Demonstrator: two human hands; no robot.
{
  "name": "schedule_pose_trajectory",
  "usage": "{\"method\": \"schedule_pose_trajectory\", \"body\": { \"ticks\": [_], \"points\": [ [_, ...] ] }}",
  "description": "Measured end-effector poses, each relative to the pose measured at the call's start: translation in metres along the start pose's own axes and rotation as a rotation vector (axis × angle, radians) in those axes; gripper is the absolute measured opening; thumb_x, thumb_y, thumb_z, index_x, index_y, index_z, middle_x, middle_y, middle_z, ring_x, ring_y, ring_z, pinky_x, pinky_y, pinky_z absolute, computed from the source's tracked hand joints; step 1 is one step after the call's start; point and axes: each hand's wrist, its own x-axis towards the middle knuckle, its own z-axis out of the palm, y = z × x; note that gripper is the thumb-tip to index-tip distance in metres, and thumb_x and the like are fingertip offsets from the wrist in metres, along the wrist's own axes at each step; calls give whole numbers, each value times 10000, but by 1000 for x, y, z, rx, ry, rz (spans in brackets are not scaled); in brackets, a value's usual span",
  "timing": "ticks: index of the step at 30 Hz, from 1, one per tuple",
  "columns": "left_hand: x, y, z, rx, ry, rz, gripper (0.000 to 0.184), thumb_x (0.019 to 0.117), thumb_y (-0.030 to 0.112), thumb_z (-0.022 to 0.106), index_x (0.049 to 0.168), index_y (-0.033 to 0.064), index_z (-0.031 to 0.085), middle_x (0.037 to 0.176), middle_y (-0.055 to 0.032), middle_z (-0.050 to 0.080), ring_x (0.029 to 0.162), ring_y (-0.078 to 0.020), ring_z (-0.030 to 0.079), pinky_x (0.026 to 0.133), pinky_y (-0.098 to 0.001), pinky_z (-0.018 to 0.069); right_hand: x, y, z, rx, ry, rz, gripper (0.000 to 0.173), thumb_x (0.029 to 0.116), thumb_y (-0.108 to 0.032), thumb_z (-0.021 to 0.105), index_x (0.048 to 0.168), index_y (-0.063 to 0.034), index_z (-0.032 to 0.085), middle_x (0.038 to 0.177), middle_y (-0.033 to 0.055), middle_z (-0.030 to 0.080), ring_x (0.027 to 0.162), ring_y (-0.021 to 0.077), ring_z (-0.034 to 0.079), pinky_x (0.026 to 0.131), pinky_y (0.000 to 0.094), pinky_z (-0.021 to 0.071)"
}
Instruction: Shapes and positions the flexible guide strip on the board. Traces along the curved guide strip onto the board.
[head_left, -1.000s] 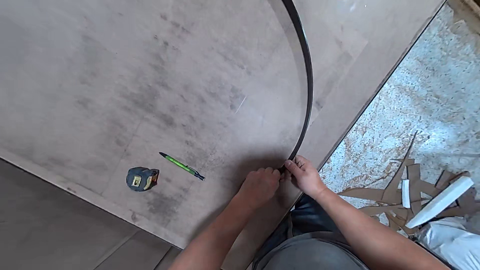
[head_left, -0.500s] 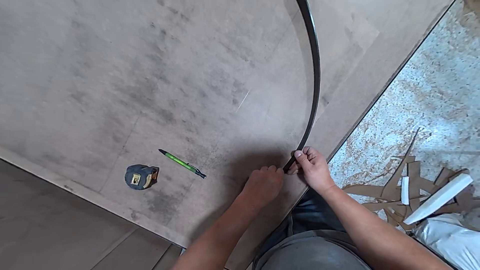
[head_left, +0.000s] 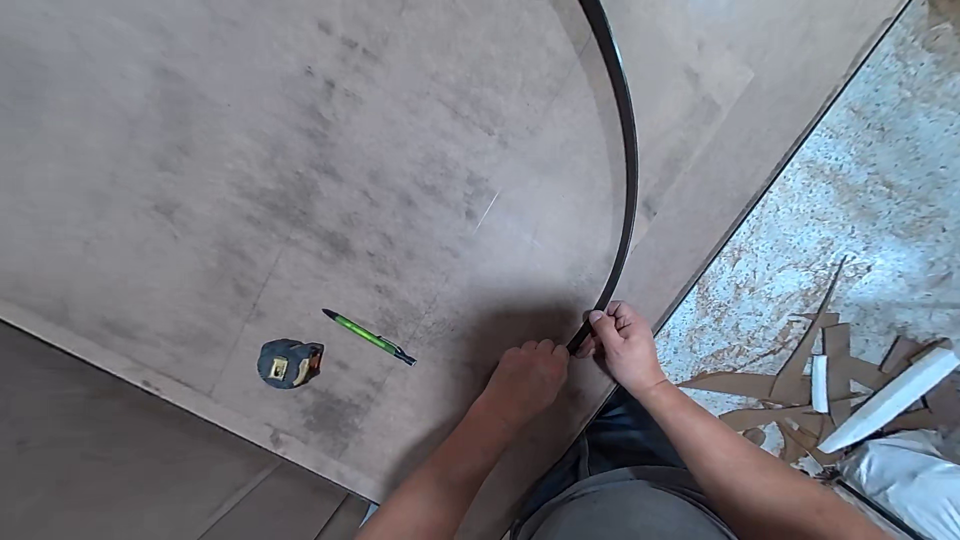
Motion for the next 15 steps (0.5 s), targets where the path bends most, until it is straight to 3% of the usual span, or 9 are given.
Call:
{"method": "schedule_pose_trajectory", "body": {
  "ticks": [15],
  "points": [
    [1, 2, 3, 33, 34, -15, 211, 1004, 221, 583, 897, 68, 680, 805, -99, 650, 739, -275, 694, 571, -412, 571, -2, -1, 7, 47, 75, 3, 162, 1057, -204, 552, 1094, -47, 561, 679, 78, 697, 558, 196, 701, 544, 352, 621]
  ]
}}
